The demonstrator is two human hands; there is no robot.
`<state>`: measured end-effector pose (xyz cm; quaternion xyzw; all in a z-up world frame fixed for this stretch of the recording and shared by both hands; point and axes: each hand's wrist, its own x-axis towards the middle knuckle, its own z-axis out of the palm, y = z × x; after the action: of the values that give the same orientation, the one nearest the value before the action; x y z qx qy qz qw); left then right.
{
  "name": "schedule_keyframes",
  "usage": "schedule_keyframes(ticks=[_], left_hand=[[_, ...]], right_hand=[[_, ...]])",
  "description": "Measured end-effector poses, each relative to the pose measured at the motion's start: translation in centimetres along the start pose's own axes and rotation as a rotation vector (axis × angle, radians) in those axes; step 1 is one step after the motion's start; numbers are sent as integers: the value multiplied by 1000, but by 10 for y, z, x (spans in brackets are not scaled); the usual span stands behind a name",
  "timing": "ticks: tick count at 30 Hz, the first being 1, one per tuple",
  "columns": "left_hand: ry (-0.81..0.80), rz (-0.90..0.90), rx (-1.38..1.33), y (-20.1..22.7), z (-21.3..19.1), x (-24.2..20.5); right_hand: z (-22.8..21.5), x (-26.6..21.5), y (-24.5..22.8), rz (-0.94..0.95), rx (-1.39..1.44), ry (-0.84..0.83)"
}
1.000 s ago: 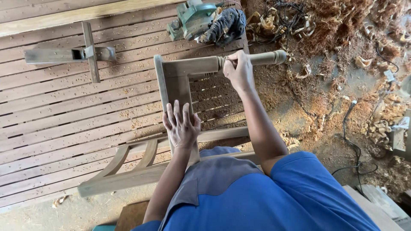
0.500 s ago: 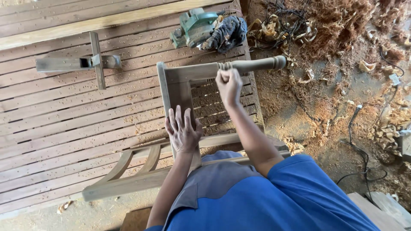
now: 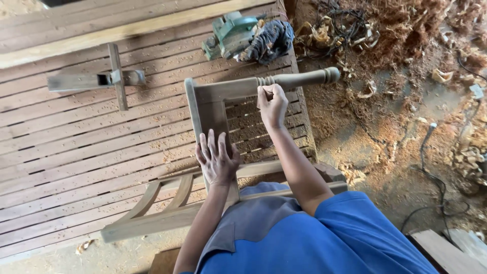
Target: The person sands a wooden chair frame using a sanding block. They work on the legs, rails, and backrest, frequently repositioning the chair and adjusting their grip to reach different surfaces.
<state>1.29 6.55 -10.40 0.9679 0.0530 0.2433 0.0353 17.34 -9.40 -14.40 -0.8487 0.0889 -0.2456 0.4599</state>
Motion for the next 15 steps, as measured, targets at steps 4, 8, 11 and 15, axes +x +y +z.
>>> schedule_keyframes(ticks=[4,8,11,15], left_hand=[[-14,12,-12,0,2,0],[-52,12,-1,0,1,-3],[-57,22,8,2,-6,0],[-87,3,13,3,-8,-3]], right_hand=[[11,19,2,28,-72,-71],[10,38,-2,74,-152,-248],[19,58,-3,99,-92,-302],[36,87,21,184,-223,-417]])
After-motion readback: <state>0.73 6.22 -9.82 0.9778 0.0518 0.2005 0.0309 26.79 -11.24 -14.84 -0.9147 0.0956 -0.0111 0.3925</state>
